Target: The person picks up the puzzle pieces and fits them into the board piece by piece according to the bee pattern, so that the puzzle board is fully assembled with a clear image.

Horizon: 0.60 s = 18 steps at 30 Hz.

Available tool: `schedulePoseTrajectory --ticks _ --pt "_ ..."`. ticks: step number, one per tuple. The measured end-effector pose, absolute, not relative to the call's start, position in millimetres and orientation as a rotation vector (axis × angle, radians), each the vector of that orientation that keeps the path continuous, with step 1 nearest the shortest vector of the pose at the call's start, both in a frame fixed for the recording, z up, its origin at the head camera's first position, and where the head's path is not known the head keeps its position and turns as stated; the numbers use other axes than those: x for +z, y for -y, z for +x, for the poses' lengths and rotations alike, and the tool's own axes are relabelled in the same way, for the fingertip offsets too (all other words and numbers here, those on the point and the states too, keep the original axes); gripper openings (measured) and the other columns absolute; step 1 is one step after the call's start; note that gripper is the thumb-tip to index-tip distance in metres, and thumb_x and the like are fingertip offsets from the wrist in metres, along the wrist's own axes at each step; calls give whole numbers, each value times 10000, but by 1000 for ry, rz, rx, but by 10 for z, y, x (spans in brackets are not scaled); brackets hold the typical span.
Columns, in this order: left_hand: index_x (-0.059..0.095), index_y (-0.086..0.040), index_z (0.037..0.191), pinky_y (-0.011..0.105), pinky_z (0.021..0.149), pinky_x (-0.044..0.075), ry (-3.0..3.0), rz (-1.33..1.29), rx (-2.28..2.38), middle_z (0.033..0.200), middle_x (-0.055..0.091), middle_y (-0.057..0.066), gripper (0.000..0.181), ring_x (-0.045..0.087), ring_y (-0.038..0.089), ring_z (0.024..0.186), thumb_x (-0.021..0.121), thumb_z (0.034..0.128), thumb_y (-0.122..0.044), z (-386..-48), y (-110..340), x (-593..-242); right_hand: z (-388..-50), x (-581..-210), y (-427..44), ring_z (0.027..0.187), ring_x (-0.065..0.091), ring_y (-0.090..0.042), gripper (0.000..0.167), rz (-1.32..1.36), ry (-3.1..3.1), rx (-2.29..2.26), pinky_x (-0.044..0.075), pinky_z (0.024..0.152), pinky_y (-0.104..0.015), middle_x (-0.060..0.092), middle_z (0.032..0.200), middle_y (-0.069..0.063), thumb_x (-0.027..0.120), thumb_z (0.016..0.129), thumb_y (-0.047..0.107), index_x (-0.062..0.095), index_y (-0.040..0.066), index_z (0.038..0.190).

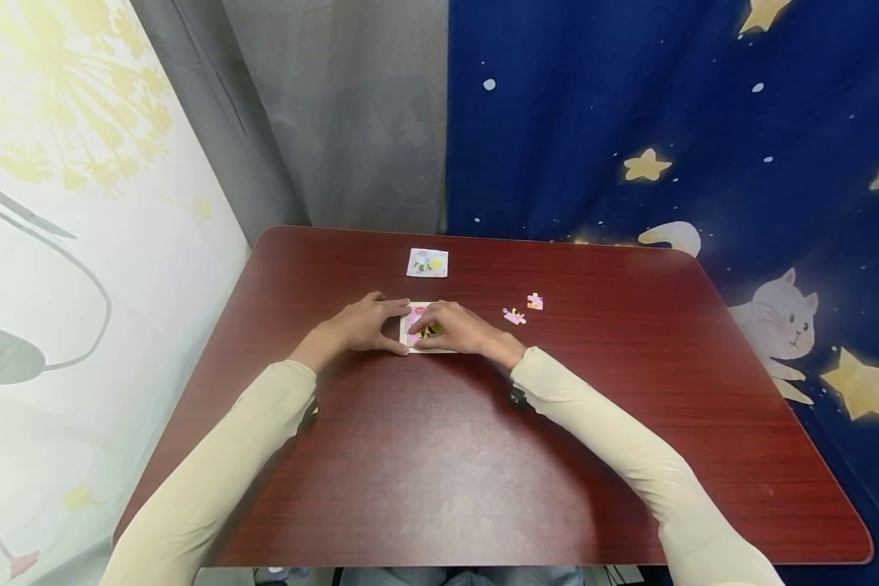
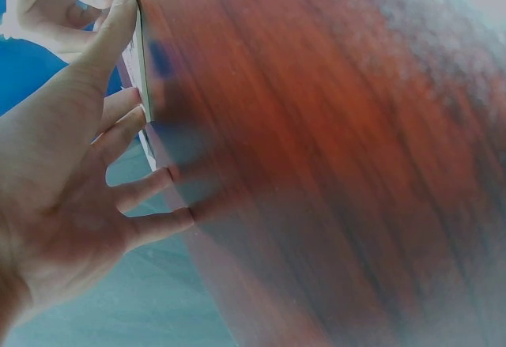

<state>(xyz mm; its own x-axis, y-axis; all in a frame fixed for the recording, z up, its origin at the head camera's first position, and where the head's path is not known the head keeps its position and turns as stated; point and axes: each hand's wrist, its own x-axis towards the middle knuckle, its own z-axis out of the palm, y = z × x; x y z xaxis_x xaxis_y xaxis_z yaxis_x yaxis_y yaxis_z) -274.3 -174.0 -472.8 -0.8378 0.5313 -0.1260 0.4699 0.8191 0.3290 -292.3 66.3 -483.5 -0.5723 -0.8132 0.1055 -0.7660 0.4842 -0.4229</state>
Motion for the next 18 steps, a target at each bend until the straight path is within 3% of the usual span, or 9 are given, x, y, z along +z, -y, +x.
schedulePoseTrajectory --ticks 18 --pt "512 -182 1554 630 1049 442 -2795 807 426 1639 420 -7 932 350 404 1470 823 800 -631 -2738 1732 -4723 -2914 -4844 -594 1009 625 -129 265 -1426 -2627 -593 496 914 -310 753 1078 48 790 945 306 806 176 1175"
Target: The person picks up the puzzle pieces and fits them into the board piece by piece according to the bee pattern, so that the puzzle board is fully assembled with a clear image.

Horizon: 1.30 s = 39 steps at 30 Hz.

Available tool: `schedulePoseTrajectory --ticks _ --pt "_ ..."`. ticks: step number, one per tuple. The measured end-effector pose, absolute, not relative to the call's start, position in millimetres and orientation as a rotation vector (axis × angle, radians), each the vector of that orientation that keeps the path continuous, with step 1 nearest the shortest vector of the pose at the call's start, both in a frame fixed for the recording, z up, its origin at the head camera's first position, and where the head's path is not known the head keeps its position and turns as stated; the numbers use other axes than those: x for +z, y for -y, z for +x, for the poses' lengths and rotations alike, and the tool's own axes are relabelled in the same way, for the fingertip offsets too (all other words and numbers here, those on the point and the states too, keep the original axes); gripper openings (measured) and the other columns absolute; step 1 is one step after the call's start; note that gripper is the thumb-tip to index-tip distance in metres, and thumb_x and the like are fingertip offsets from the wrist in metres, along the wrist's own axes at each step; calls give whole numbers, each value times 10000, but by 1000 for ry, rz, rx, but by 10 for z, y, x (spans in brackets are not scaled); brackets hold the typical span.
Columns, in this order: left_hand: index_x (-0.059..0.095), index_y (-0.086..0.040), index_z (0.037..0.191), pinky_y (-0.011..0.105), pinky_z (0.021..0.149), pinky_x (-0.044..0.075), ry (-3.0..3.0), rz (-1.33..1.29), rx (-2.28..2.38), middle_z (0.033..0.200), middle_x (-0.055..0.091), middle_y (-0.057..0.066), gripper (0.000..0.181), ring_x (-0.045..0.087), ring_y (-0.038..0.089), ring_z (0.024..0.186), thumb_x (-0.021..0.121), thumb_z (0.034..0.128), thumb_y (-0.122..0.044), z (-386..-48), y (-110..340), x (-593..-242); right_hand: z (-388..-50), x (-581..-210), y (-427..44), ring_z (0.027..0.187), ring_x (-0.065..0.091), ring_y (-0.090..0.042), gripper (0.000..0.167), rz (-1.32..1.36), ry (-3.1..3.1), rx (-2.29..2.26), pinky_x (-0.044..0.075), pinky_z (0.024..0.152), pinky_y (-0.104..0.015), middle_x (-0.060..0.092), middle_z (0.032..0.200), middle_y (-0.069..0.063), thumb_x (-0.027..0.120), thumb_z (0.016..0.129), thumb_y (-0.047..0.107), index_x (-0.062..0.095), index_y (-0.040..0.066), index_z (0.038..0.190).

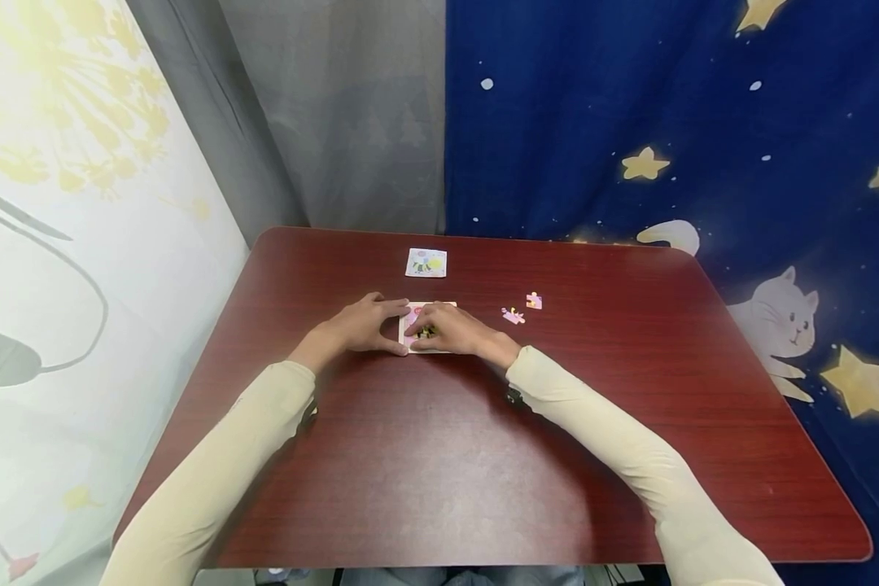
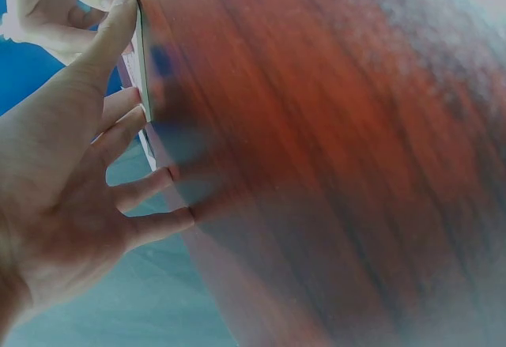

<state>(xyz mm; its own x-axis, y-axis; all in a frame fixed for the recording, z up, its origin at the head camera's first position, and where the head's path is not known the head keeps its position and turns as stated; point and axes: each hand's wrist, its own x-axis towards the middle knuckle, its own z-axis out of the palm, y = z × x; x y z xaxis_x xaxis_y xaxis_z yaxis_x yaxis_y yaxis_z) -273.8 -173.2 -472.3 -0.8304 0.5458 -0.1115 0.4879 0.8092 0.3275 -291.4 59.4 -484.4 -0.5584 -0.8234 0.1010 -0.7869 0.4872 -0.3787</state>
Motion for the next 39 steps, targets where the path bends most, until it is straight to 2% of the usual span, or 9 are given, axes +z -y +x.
schedulePoseTrajectory --ticks 8,12,16,23,35,39 --pt "511 -184 1555 631 1048 443 -2794 803 432 1641 416 -10 935 350 404 1473 829 795 -627 -2747 1733 -4715 -2898 -4846 -609 1086 608 -157 267 -1446 -2619 -584 475 994 -336 727 1139 1 757 974 274 789 145 1206" --pt "510 -178 1555 639 1047 441 -2793 811 440 1646 409 -5 939 343 418 1476 830 794 -626 -2754 1735 -4721 -2887 -4855 -610 1109 611 -154 217 -1437 -2653 -574 470 1018 -343 723 1129 19 767 964 279 795 164 1145" --pt "506 -170 1557 646 1041 442 -2798 815 433 1646 409 6 940 341 428 1476 828 798 -622 -2760 1733 -4723 -2866 -4869 -619 1126 591 -163 163 -1424 -2685 -557 469 1019 -361 706 1122 40 756 974 285 801 197 1103" --pt "516 -164 1549 638 1050 440 -2799 807 434 1640 419 7 938 347 423 1474 845 789 -604 -2746 1715 -4709 -2830 -4910 -679 1088 618 -139 198 -1461 -2690 -542 480 1005 -328 736 1093 56 719 1001 209 800 206 1181" --pt "525 -163 1543 637 1058 431 -2794 803 440 1638 422 8 930 351 424 1472 850 787 -596 -2720 1713 -4672 -2810 -4877 -735 1134 634 -133 210 -1414 -2662 -628 480 1026 -326 744 1154 39 726 993 175 785 171 1195" --pt "525 -169 1544 643 1061 424 -2792 789 443 1638 422 5 922 341 424 1480 854 789 -586 -2712 1707 -4658 -2813 -4845 -779 1111 641 -119 208 -1394 -2625 -707 497 996 -314 744 1147 30 733 987 159 784 154 1189"
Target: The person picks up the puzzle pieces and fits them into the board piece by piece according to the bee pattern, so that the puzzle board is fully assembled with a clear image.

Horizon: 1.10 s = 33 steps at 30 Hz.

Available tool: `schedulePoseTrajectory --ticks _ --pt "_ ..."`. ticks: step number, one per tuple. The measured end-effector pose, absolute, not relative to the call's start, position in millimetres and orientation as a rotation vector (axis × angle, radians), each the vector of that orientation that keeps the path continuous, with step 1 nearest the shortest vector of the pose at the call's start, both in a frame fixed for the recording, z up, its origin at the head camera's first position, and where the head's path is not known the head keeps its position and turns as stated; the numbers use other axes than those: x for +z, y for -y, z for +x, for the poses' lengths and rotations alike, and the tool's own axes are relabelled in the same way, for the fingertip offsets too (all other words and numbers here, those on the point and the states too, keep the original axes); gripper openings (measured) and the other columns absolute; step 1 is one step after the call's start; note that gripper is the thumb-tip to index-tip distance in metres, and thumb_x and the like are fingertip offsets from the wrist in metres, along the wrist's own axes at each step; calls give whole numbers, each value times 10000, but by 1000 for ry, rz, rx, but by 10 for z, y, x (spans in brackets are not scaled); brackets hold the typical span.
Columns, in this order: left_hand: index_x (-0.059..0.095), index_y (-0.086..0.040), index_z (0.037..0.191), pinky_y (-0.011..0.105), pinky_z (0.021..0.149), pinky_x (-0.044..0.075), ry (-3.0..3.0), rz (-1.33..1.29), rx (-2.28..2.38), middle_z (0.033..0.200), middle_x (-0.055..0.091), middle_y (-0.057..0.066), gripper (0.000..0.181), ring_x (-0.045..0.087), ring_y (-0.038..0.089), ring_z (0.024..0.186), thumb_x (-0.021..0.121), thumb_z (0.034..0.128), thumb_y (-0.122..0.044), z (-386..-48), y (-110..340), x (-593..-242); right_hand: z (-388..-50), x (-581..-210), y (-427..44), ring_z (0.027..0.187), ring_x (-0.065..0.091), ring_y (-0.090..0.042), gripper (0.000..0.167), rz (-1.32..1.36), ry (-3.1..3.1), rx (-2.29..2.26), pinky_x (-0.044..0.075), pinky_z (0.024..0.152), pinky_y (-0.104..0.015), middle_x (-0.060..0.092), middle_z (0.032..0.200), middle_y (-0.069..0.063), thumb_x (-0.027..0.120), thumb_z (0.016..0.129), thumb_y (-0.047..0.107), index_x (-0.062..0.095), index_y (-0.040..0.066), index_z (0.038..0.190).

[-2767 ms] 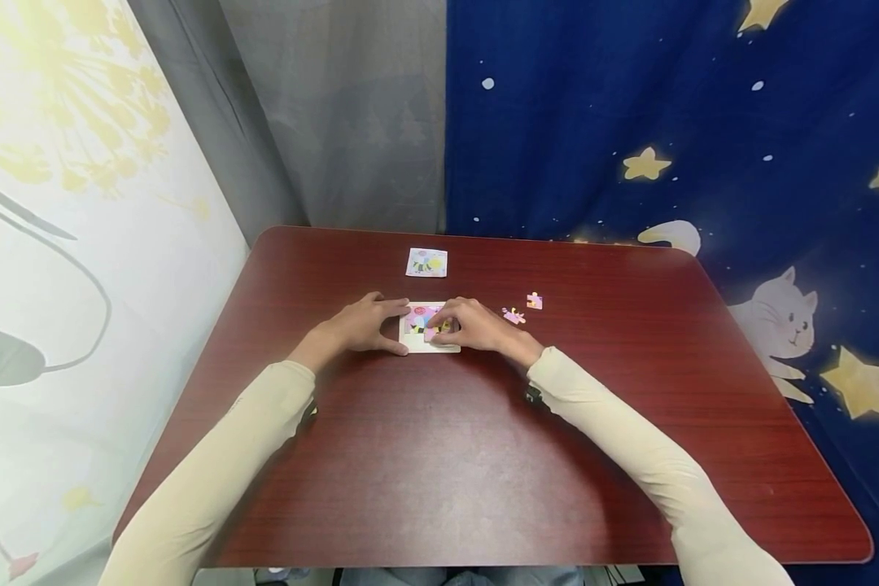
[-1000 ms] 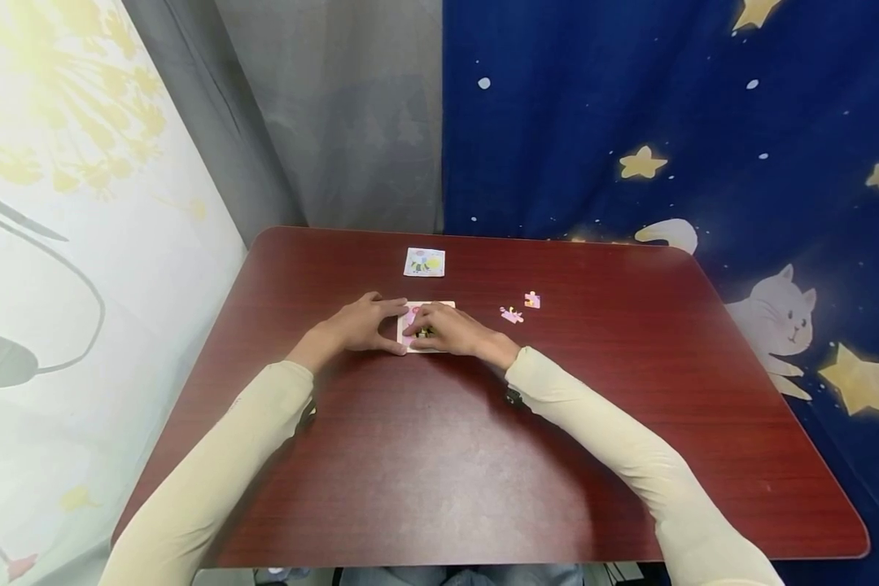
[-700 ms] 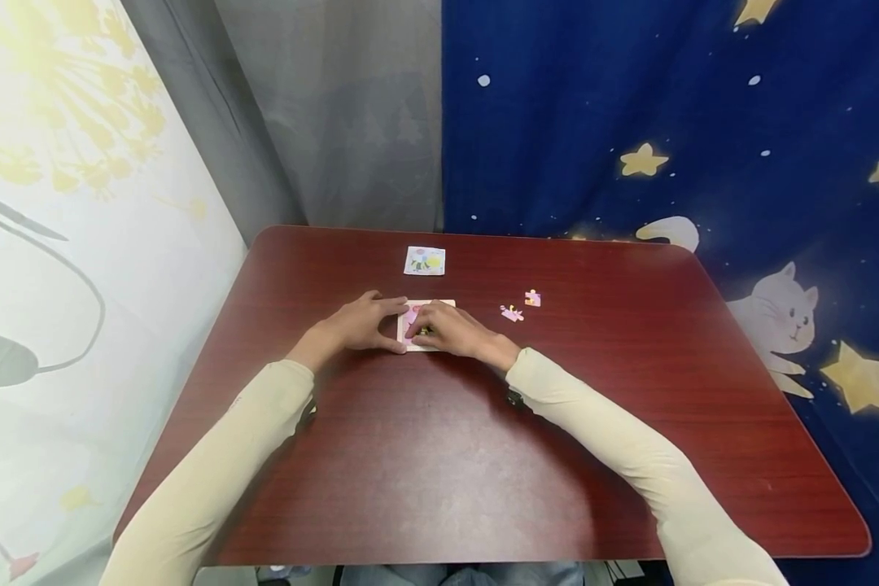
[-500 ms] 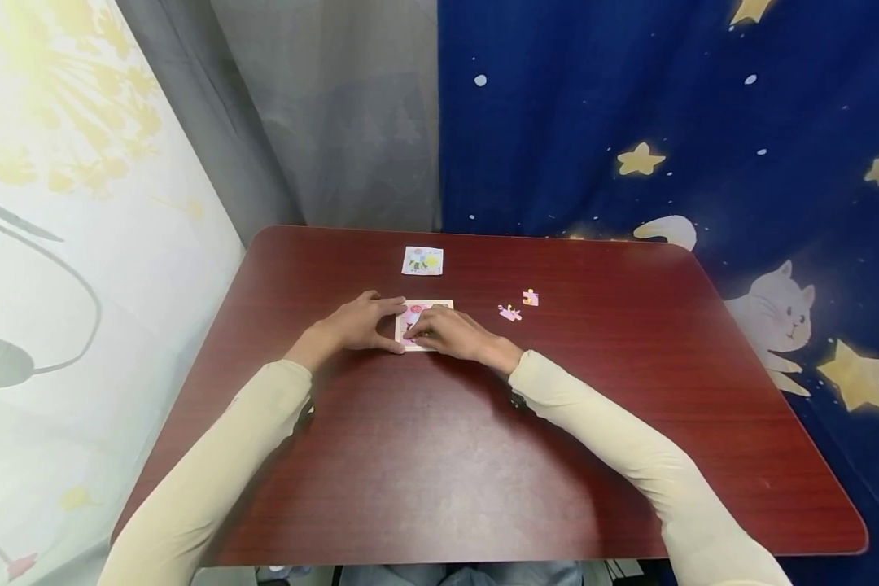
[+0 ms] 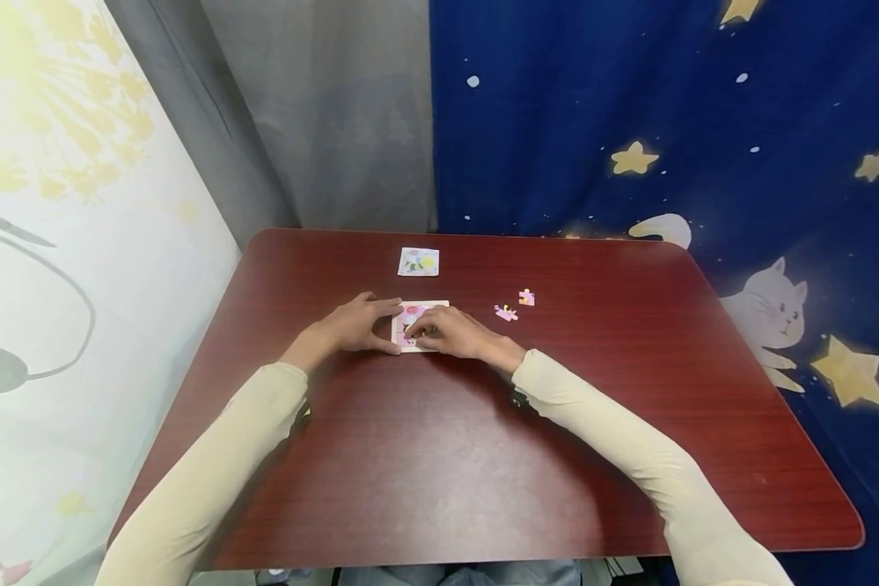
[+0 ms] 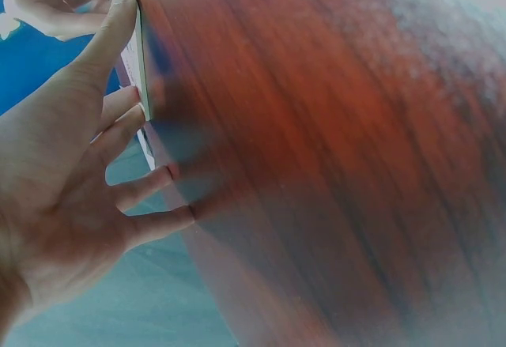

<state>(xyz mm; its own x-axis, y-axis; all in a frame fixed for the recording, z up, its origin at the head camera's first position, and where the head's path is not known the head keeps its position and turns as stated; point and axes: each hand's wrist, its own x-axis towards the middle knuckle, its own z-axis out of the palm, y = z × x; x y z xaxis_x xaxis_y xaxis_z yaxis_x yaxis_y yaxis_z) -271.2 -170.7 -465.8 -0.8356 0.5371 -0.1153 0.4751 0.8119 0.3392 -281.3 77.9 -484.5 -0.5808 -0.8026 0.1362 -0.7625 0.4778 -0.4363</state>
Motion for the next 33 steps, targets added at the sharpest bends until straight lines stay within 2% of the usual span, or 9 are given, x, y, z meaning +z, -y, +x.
schedulePoseTrajectory --ticks 5,11,20,33 --pt "515 -178 1551 649 1055 426 -2792 774 430 1642 417 0 923 340 418 1480 848 795 -590 -2713 1706 -4660 -2825 -4809 -848 1097 660 -122 217 -1371 -2606 -810 510 971 -305 750 1149 5 738 981 144 781 119 1192" --pt "503 -200 1561 642 1068 419 -2790 760 411 1645 411 4 930 335 413 1478 838 797 -610 -2739 1707 -4662 -2877 -4753 -1006 940 665 -176 232 -1320 -2643 -828 513 846 -316 750 1151 -19 740 980 152 775 101 1204" --pt "497 -211 1565 631 1083 409 -2781 745 436 1643 413 6 932 331 400 1476 845 794 -602 -2723 1716 -4695 -2965 -4740 -1408 1014 656 -188 252 -1167 -2756 -829 538 906 -376 744 1117 -32 760 969 168 775 102 1211" --pt "496 -193 1565 618 1091 407 -2782 758 441 1644 412 10 934 336 401 1472 848 797 -592 -2709 1719 -4689 -3065 -4754 -1913 975 656 -209 296 -960 -2859 -826 536 863 -368 714 1066 -73 808 927 167 772 98 1212"
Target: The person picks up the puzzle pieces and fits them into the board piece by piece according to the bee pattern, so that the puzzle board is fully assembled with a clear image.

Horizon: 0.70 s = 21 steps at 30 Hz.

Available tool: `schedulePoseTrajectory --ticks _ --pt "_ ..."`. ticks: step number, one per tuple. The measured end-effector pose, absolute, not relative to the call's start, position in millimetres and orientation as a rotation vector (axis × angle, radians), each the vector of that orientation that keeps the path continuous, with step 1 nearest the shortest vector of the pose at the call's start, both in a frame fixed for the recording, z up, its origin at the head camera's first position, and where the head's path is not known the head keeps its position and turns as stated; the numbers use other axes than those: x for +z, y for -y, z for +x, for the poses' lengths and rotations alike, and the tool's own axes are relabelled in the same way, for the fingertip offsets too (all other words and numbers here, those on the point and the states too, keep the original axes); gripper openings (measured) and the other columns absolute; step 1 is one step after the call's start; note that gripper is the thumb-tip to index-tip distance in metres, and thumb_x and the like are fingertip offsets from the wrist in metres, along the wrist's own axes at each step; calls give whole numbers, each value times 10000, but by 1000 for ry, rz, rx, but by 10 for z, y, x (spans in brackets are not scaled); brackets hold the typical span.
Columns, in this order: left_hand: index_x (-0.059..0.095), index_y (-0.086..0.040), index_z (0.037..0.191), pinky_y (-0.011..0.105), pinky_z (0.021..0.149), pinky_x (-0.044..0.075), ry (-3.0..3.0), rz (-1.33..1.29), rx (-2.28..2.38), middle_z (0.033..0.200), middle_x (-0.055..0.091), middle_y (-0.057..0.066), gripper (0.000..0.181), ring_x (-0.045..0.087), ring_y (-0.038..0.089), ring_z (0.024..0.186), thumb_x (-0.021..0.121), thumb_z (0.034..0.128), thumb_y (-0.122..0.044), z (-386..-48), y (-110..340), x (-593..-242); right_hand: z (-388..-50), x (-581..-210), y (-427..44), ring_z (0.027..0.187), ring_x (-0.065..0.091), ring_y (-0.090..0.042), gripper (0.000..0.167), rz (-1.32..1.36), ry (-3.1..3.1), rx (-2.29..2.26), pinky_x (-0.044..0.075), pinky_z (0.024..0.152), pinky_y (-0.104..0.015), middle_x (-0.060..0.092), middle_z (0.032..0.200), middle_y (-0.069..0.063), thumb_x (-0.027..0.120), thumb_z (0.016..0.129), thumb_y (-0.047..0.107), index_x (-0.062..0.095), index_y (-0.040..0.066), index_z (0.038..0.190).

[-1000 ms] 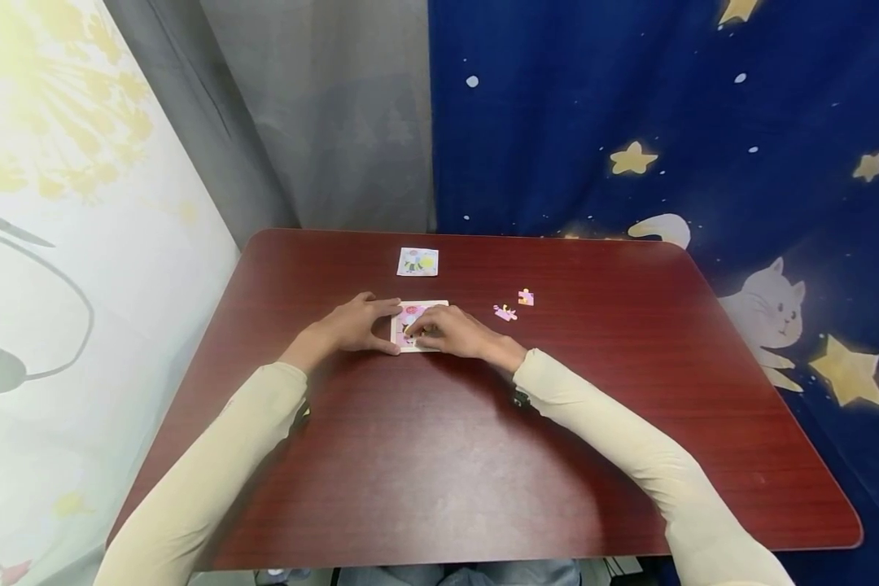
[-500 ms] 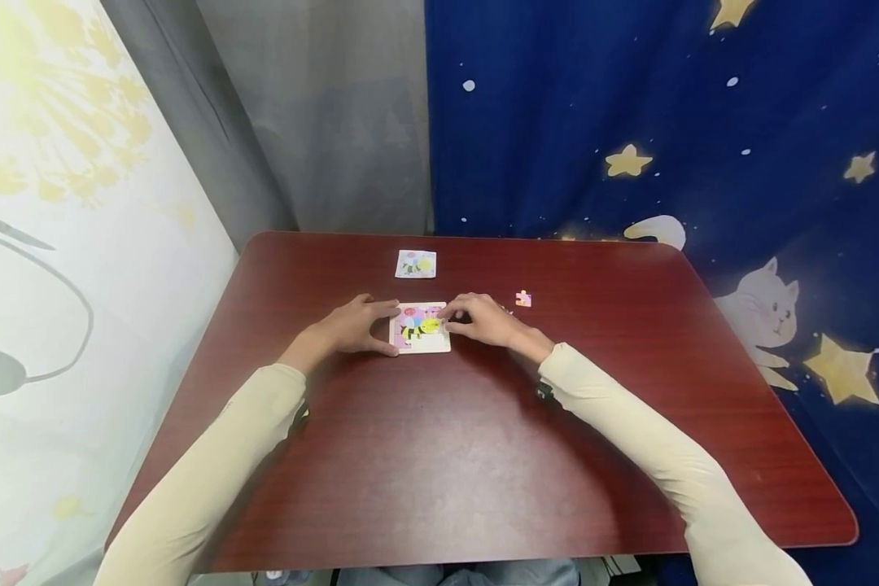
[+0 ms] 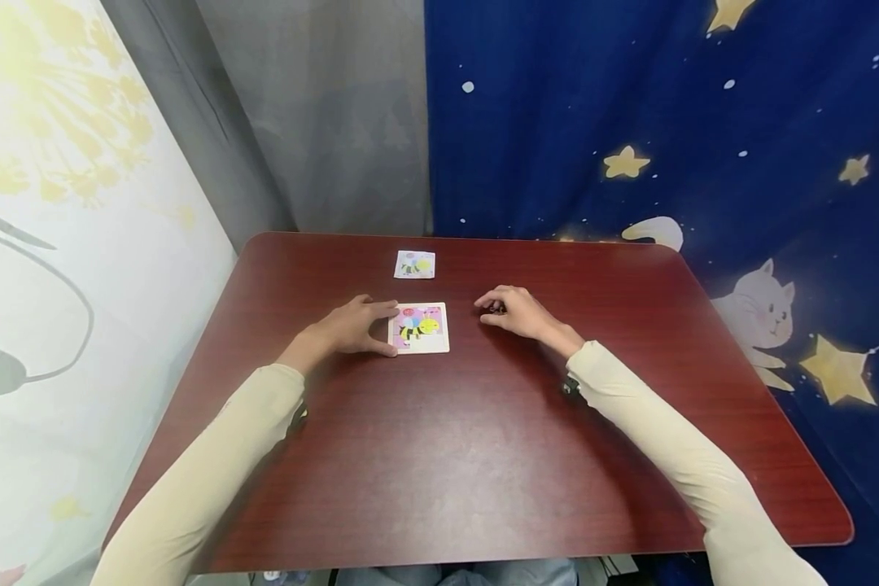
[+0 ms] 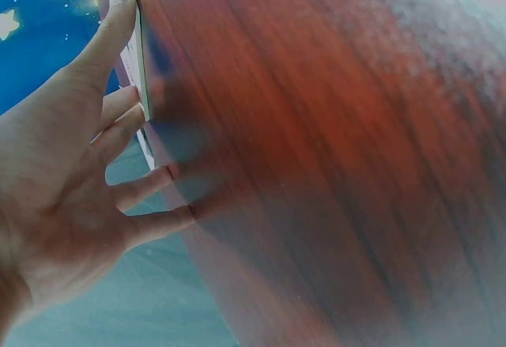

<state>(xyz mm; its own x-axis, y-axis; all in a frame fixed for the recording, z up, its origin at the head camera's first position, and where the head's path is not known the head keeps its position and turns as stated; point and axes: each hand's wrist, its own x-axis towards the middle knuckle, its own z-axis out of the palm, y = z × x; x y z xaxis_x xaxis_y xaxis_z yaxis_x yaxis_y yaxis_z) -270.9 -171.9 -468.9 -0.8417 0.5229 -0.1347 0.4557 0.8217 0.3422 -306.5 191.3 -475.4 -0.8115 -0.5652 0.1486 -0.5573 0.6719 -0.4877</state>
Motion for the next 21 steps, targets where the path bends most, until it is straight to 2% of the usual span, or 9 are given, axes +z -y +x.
schedulePoseTrajectory --ticks 21 --pt "491 -198 1568 647 1103 382 -2781 754 443 1655 393 -5 946 308 408 1494 845 792 -605 -2712 1726 -4713 -3049 -4769 -2215 964 651 -251 368 -806 -2917 -761 525 871 -416 702 1083 -121 840 891 201 759 68 1224"
